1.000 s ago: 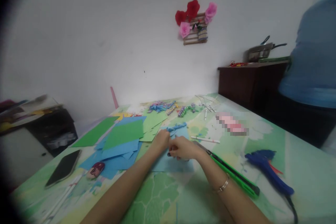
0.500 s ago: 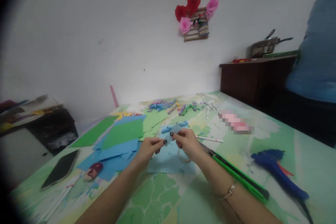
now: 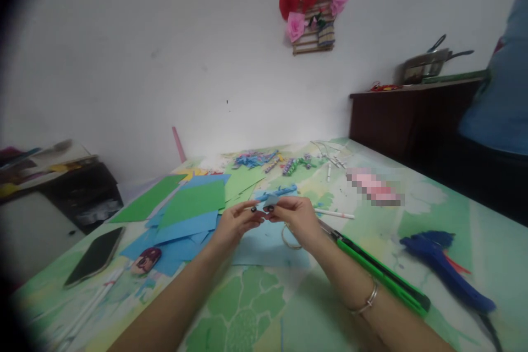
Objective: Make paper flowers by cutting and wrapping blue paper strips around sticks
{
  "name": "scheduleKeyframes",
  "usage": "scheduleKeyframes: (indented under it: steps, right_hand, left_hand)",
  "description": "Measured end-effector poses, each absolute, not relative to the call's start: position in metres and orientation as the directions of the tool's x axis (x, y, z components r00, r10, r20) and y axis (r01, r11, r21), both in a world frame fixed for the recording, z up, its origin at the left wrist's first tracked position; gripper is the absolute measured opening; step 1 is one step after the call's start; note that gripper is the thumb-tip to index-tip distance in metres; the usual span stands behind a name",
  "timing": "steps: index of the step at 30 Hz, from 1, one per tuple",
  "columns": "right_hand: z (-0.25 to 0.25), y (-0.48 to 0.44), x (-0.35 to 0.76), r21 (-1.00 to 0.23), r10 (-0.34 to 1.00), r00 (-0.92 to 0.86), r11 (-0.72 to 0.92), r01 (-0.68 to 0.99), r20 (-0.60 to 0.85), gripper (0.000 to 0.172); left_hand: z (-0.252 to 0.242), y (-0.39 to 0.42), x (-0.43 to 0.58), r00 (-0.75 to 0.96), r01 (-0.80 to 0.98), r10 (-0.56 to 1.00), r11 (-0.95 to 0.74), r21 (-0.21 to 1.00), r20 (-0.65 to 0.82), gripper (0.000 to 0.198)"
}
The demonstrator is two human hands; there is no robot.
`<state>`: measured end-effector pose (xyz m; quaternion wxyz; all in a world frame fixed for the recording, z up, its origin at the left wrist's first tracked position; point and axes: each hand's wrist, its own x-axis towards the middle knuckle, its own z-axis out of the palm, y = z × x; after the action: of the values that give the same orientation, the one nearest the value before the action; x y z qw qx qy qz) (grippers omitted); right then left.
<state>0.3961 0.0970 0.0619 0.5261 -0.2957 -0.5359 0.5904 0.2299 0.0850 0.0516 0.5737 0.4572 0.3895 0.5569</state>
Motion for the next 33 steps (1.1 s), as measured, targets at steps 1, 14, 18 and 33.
scheduleKeyframes:
  steps: [1,14,18,33]
  right_hand:
    - [0.06,0.098,0.395,-0.95,0.932,-0.256,0.194,-0.245,0.257,0.016]
    - [0.039,0.099,0.388,-0.866,0.825,-0.341,0.496,0.059,0.45,0.013]
    - [0.044,0.098,0.387,-0.865,0.817,-0.334,0.501,0.006,0.471,0.013]
    - [0.048,0.098,0.385,-0.941,0.94,-0.207,0.216,-0.259,0.273,0.018]
  left_hand:
    - [0.052,0.085,0.231,0.073,-0.347,0.995,-0.04,0.937,0.07,0.036]
    - [0.061,0.081,0.228,-0.149,-0.197,0.939,-0.335,0.922,0.309,0.036]
    - [0.062,0.08,0.228,-0.153,-0.189,0.915,-0.398,0.898,0.373,0.033]
    - [0.052,0.082,0.232,-0.02,-0.061,0.942,-0.335,0.94,0.334,0.013]
